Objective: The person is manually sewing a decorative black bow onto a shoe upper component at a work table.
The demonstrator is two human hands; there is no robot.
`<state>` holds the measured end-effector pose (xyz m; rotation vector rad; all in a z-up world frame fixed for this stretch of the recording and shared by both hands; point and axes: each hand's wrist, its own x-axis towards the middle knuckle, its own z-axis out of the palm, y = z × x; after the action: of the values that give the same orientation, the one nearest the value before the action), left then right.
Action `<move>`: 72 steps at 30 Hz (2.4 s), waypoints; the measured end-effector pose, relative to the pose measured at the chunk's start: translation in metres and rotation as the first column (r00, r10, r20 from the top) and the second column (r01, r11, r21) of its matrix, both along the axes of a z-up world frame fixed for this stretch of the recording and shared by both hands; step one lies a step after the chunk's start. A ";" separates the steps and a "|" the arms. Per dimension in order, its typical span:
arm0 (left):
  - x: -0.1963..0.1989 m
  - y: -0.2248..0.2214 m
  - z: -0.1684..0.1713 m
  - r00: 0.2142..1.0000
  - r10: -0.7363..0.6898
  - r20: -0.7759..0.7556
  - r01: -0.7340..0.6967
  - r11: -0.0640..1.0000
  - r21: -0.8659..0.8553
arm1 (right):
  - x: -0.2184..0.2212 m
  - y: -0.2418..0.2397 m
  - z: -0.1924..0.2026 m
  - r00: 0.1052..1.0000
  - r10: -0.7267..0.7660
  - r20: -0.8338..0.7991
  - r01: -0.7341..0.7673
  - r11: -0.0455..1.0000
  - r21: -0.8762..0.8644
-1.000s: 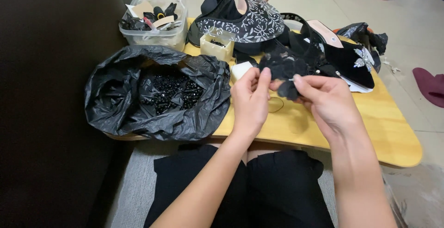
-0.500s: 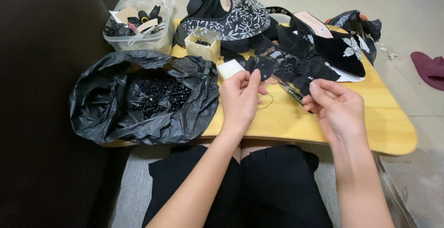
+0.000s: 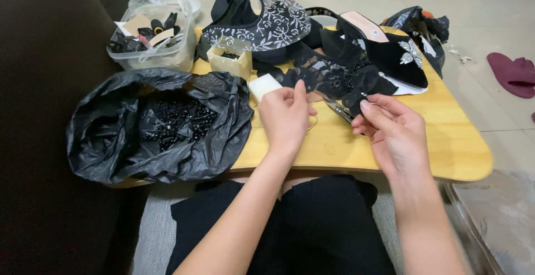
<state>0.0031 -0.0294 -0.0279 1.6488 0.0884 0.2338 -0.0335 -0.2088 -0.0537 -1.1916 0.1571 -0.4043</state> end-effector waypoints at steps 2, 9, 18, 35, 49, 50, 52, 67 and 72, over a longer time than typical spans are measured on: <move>0.012 -0.012 0.010 0.995 -0.056 -0.083 0.042 0.987 -0.154 | -0.002 0.000 0.002 1.000 -0.019 0.024 0.019 1.000 0.007; 0.008 -0.035 0.018 0.904 -0.368 -0.217 0.354 0.930 -0.103 | -0.004 0.003 0.005 0.995 -0.088 0.045 0.087 0.996 0.013; -0.058 -0.009 0.028 0.976 -0.110 0.188 0.054 0.959 0.279 | -0.004 0.009 -0.002 0.999 -0.031 0.045 0.038 0.988 -0.151; -0.050 -0.014 0.003 0.901 -0.039 0.432 -0.166 0.890 0.425 | -0.011 0.019 0.005 0.997 0.053 0.049 -0.033 0.937 -0.348; -0.041 0.005 -0.005 0.757 -0.129 0.641 -0.364 0.732 0.576 | -0.015 0.024 0.004 0.994 0.069 0.088 -0.027 0.910 -0.414; -0.039 0.008 -0.003 0.768 -0.109 0.632 -0.351 0.753 0.557 | -0.014 0.023 0.003 0.994 0.053 0.099 -0.007 0.908 -0.418; -0.037 0.015 0.000 0.779 -0.092 0.621 -0.338 0.772 0.538 | -0.015 0.022 0.005 0.993 0.034 0.109 0.015 0.907 -0.420; -0.023 0.022 -0.013 0.956 -0.269 -0.121 0.256 0.960 -0.114 | -0.016 0.033 0.021 0.966 0.110 0.234 0.017 0.875 -0.483; -0.023 0.022 -0.018 0.986 -0.163 -0.028 0.151 0.958 -0.245 | 0.021 0.039 0.053 0.897 0.226 0.379 0.272 0.394 -0.878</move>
<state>-0.0202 -0.0070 -0.0459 1.4099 0.0202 0.0588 -0.0130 -0.1701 -0.0003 -2.1891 -0.5663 -0.8517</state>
